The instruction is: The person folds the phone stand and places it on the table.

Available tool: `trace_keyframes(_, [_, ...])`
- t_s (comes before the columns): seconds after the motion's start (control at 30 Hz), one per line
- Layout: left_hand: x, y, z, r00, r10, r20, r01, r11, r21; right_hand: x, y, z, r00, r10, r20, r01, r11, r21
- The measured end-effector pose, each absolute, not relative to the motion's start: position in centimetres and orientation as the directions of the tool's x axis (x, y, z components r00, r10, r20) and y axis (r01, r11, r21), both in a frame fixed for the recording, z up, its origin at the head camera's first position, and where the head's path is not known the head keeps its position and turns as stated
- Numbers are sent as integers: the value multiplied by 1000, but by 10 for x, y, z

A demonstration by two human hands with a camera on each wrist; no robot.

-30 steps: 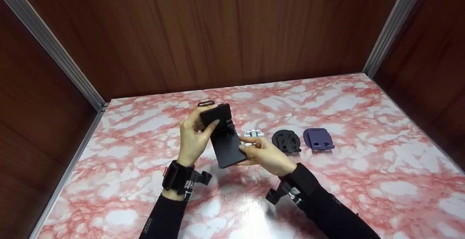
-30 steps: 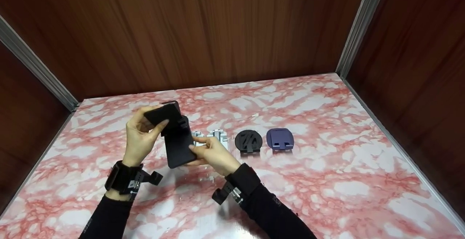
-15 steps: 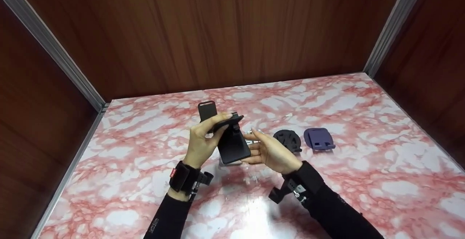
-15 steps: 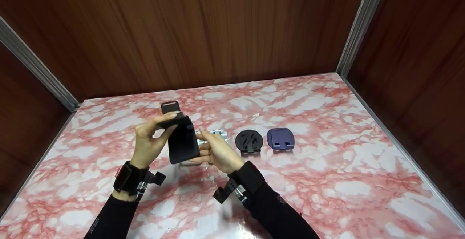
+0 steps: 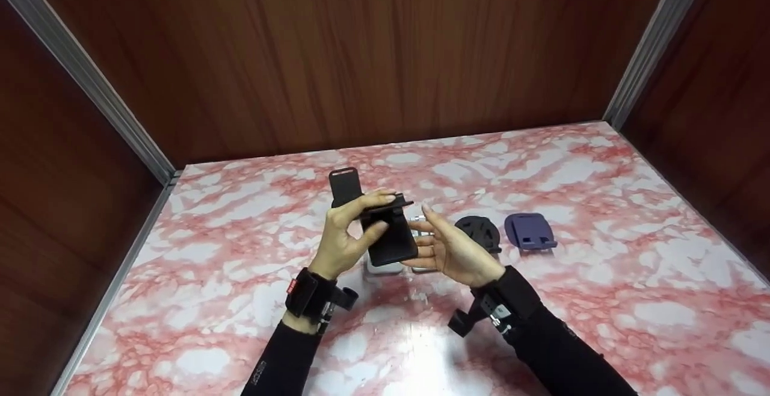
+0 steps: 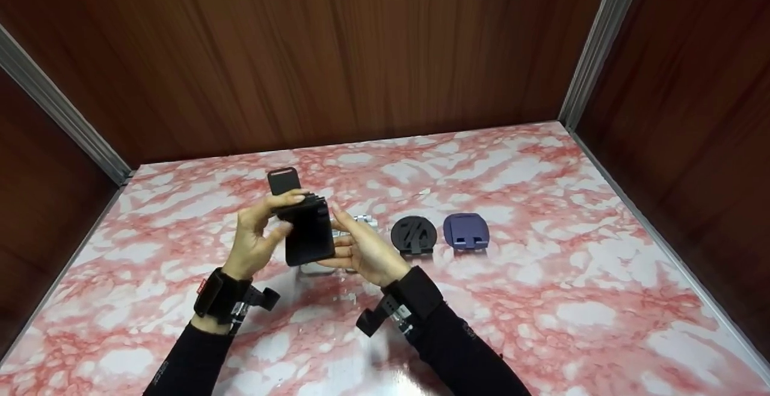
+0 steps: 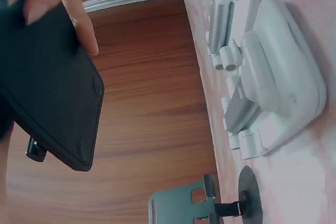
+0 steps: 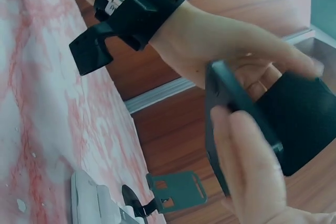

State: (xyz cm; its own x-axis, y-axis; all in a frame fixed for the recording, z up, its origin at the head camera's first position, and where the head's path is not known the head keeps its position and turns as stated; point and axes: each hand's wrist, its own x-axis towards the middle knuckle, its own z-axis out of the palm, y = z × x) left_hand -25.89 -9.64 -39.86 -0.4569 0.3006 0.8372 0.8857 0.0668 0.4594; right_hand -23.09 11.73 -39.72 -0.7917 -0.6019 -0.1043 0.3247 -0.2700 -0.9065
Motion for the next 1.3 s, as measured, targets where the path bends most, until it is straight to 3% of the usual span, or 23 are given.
trace_keyframes(0.2, [-241, -89, -377, -497, 309, 811, 845, -40, 533, -230, 117, -399, -797, -593, -113, 338, -283, -898])
trace_keyframes(0.47, [-240, -85, -377, -462, 374, 804, 859, -40, 511, -231, 118, -404, -818, -568, -96, 302, -282, -911])
trace_keyframes(0.67, [-241, -82, -383, -492, 371, 788, 841, -30, 539, -235, 119, -405, -818, -570, -75, 289, -295, -911])
trace_keyframes(0.77, [-246, -80, -390, -560, 331, 759, 814, 51, 578, -237, 121, -405, -823, -565, -58, 283, -318, -905])
trace_keyframes(0.83, [-248, -78, -393, -655, 286, 700, 752, 148, 643, -238, 123, -404, -840, -541, -42, 266, -342, -901])
trace_keyframes(0.93, [-247, -77, -394, -823, 228, 521, 566, 252, 785, -240, 125, -402, -871, -491, -33, 243, -371, -896])
trace_keyframes(1.0, [-245, -79, -393, -903, 233, 361, 414, 246, 876, -241, 127, -402, -883, -468, -26, 229, -381, -896])
trace_keyframes(1.13, [-245, -83, -394, -942, 313, 119, 166, 127, 978, -242, 129, -402, -891, -454, -3, 204, -395, -896])
trace_keyframes(1.3, [-250, -87, -396, -927, 371, 49, 65, 31, 997, -243, 131, -402, -893, -450, 15, 186, -399, -898])
